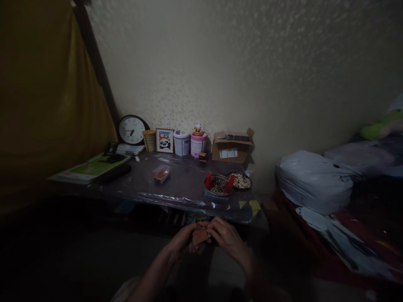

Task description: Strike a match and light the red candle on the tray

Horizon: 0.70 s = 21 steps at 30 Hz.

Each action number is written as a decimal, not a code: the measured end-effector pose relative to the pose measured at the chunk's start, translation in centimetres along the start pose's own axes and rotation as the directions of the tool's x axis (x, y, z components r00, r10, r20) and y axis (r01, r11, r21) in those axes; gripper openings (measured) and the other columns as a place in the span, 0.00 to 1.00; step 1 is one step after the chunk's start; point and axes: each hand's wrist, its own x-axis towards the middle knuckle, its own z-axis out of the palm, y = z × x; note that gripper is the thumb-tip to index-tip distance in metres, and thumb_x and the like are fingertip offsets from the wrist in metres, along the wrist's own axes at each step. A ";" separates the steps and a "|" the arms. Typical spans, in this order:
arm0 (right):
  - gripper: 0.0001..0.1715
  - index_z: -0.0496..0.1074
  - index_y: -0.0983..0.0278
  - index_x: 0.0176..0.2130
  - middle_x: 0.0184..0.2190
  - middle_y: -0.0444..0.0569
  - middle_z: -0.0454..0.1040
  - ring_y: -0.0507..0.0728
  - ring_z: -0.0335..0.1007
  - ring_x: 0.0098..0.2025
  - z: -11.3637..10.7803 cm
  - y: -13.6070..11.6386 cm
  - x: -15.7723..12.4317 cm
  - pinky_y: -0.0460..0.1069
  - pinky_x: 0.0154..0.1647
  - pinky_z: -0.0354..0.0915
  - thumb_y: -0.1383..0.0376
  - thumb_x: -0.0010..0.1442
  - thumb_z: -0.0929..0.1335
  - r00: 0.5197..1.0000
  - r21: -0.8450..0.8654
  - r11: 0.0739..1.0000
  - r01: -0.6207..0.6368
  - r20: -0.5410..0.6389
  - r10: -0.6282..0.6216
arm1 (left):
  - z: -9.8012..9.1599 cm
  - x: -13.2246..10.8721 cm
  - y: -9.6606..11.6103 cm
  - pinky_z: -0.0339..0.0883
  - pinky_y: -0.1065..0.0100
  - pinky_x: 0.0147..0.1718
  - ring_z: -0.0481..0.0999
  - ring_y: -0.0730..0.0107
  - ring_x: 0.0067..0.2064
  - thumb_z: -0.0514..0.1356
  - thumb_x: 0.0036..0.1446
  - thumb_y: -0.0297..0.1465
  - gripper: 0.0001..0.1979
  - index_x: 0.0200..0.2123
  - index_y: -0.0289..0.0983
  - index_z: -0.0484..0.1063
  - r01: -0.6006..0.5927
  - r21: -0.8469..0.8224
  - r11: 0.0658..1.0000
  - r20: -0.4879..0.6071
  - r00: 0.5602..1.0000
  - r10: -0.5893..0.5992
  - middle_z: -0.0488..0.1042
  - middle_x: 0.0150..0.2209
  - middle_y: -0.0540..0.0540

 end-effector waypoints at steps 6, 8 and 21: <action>0.10 0.66 0.61 0.31 0.31 0.43 0.67 0.52 0.66 0.33 -0.1 -0.1 -0.1 0.45 0.35 0.61 0.66 0.63 0.59 1.000 -0.021 1.000 -0.006 0.004 0.007 | -0.1 0.2 -0.1 0.52 0.76 0.13 0.66 0.77 0.15 0.51 0.50 0.32 0.22 0.49 0.32 0.66 -0.018 -0.004 1.000 0.023 1.000 0.018 0.78 0.26 0.41; 0.10 0.66 0.61 0.32 0.31 0.44 0.67 0.52 0.67 0.33 -0.1 0.0 -0.1 0.45 0.35 0.61 0.66 0.63 0.59 1.000 -0.027 1.000 -0.003 0.012 0.004 | 0.0 0.1 -0.1 0.53 0.77 0.13 0.66 0.77 0.15 0.51 0.50 0.32 0.22 0.49 0.32 0.66 -0.009 -0.006 1.000 0.012 1.000 0.009 0.78 0.27 0.41; 0.08 0.65 0.61 0.31 0.31 0.43 0.67 0.52 0.66 0.33 -0.6 -0.3 -0.3 0.44 0.35 0.60 0.66 0.62 0.60 1.000 -0.046 0.999 -0.002 0.029 0.003 | -0.1 0.0 -0.1 0.52 0.77 0.14 0.66 0.77 0.15 0.51 0.51 0.32 0.23 0.50 0.32 0.65 -0.006 -0.001 1.000 -0.041 0.999 0.005 0.78 0.27 0.41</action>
